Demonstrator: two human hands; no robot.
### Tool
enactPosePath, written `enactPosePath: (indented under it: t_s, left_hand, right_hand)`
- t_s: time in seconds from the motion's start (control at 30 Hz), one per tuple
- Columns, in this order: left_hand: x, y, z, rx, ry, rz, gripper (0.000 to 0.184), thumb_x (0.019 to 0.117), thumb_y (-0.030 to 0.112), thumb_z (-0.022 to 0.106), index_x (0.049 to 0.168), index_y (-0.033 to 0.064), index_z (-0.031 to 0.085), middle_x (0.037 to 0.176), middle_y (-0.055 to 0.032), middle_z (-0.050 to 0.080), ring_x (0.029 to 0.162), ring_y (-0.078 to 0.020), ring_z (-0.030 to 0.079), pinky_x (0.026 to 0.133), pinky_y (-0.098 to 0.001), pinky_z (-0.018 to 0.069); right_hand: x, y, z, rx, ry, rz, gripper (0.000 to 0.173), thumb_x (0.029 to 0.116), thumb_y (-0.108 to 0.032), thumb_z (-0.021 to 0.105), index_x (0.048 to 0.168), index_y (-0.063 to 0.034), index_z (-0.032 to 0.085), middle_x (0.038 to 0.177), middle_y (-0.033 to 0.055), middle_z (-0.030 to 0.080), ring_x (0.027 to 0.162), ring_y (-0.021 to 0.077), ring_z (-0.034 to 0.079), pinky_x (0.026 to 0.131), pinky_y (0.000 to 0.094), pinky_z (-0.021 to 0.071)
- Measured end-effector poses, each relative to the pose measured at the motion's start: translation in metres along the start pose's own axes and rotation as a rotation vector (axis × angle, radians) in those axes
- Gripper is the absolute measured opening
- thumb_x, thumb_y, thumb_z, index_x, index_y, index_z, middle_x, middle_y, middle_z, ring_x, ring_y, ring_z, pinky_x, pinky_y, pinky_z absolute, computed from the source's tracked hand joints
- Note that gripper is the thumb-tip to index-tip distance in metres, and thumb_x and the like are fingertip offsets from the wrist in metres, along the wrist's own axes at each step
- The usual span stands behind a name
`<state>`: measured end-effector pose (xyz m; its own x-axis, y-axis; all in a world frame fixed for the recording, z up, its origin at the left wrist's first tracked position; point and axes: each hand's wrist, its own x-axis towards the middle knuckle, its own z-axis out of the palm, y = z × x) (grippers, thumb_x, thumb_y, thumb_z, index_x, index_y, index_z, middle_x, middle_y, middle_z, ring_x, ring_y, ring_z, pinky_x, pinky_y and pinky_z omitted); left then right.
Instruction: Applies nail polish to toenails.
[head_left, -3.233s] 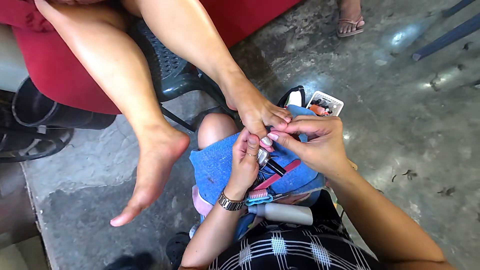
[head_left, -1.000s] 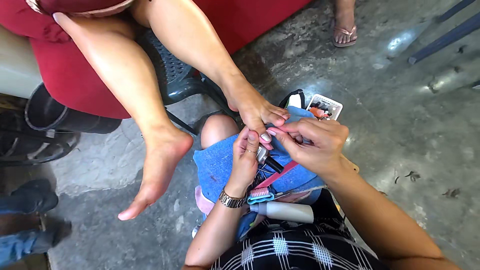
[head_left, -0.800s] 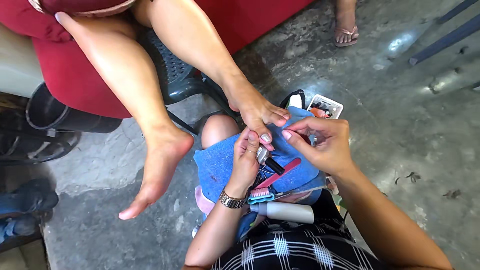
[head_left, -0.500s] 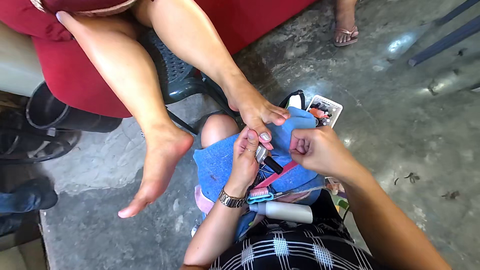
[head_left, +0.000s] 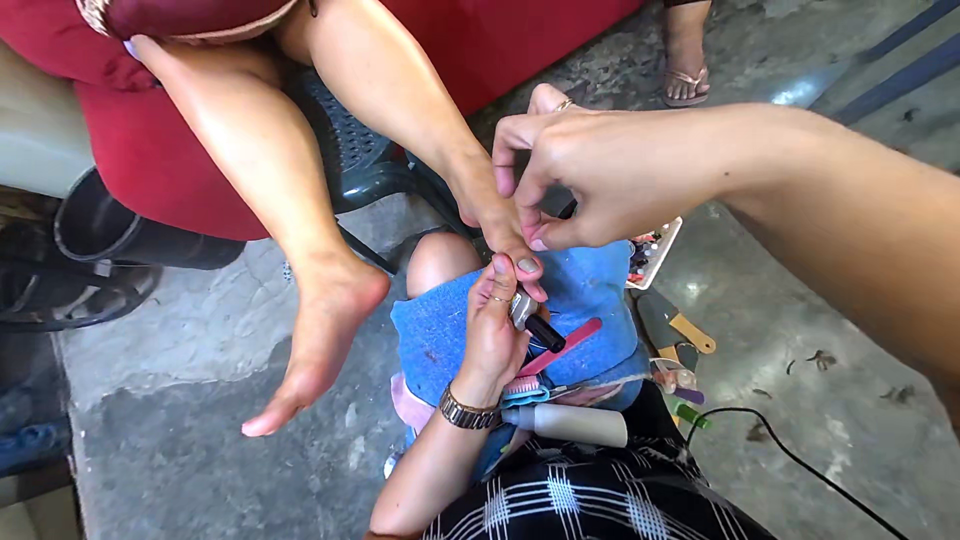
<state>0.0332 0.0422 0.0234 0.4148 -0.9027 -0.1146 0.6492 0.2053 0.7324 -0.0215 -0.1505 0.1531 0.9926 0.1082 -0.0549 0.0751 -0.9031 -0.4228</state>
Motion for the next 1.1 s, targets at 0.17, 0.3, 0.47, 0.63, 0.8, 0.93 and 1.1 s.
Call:
enactPosePath:
  t_s: [0.17,0.3,0.47,0.63,0.8,0.93,1.1]
  left_hand:
    - [-0.001,0.002,0.002,-0.026,0.005,-0.016,0.035,0.1082,0.041,0.045,0.094,0.0163,0.065,0.076,0.0011,0.06,0.056,-0.0046,0.054,0.047,-0.0162,0.0442]
    - [-0.002,0.003,0.004,-0.044,0.018,-0.016,0.034,0.1081,0.04,0.045,0.094,0.0158,0.066,0.075,0.0009,0.06,0.055,-0.0044,0.053,0.047,-0.0164,0.0438]
    - [-0.002,0.003,0.004,-0.037,0.02,-0.014,0.034,0.1083,0.039,0.045,0.095,0.0151,0.066,0.076,0.0008,0.06,0.055,-0.0038,0.053,0.047,-0.0158,0.0434]
    - [-0.002,0.004,0.003,-0.048,0.01,-0.02,0.034,0.1078,0.04,0.046,0.096,0.0158,0.066,0.077,0.0007,0.06,0.055,-0.0041,0.051,0.047,-0.016,0.0416]
    - [-0.006,0.021,0.031,0.052,0.123,-0.092,0.033,0.1102,0.035,0.037,0.092,0.0172,0.058,0.07,0.0039,0.052,0.047,-0.0004,0.044,0.041,-0.0126,0.0384]
    - [-0.002,0.005,0.005,-0.044,0.025,-0.024,0.034,0.1084,0.038,0.045,0.096,0.0145,0.065,0.076,0.0005,0.06,0.054,-0.0039,0.052,0.046,-0.0158,0.0432]
    - [-0.002,0.004,0.003,-0.036,0.03,-0.018,0.034,0.1079,0.04,0.046,0.095,0.0152,0.066,0.076,0.0006,0.06,0.055,-0.004,0.053,0.047,-0.016,0.0436]
  right_hand:
    - [0.008,-0.007,-0.005,0.003,-0.096,0.071,0.014,0.086,-0.03,0.08,0.09,-0.0162,0.081,0.113,0.0035,0.058,0.11,0.0233,0.046,0.092,0.0428,0.0394]
    - [0.007,-0.002,-0.003,0.007,-0.083,0.05,0.011,0.0848,-0.03,0.081,0.085,-0.0192,0.081,0.111,0.002,0.059,0.109,0.0223,0.048,0.091,0.0421,0.0404]
    - [0.007,-0.001,0.0,-0.012,-0.069,0.042,0.012,0.0843,-0.032,0.082,0.084,-0.0196,0.08,0.109,0.001,0.057,0.108,0.022,0.046,0.088,0.0388,0.0405]
    - [0.01,-0.014,-0.002,-0.005,-0.098,0.117,0.012,0.0863,-0.028,0.08,0.086,-0.0159,0.08,0.11,0.0017,0.056,0.11,0.0227,0.046,0.091,0.0422,0.0405]
    - [0.01,-0.017,-0.002,0.004,-0.099,0.137,0.013,0.0872,-0.027,0.08,0.084,-0.0143,0.079,0.116,0.0038,0.056,0.113,0.0243,0.046,0.093,0.0443,0.0414]
    - [0.011,-0.016,-0.001,-0.004,-0.096,0.123,0.013,0.0867,-0.028,0.08,0.084,-0.0149,0.08,0.113,0.0029,0.056,0.111,0.0231,0.047,0.093,0.0438,0.0414]
    - [0.012,-0.017,0.0,-0.028,-0.104,0.097,0.008,0.085,-0.022,0.08,0.083,-0.0139,0.078,0.116,0.0042,0.055,0.113,0.0257,0.045,0.098,0.0489,0.038]
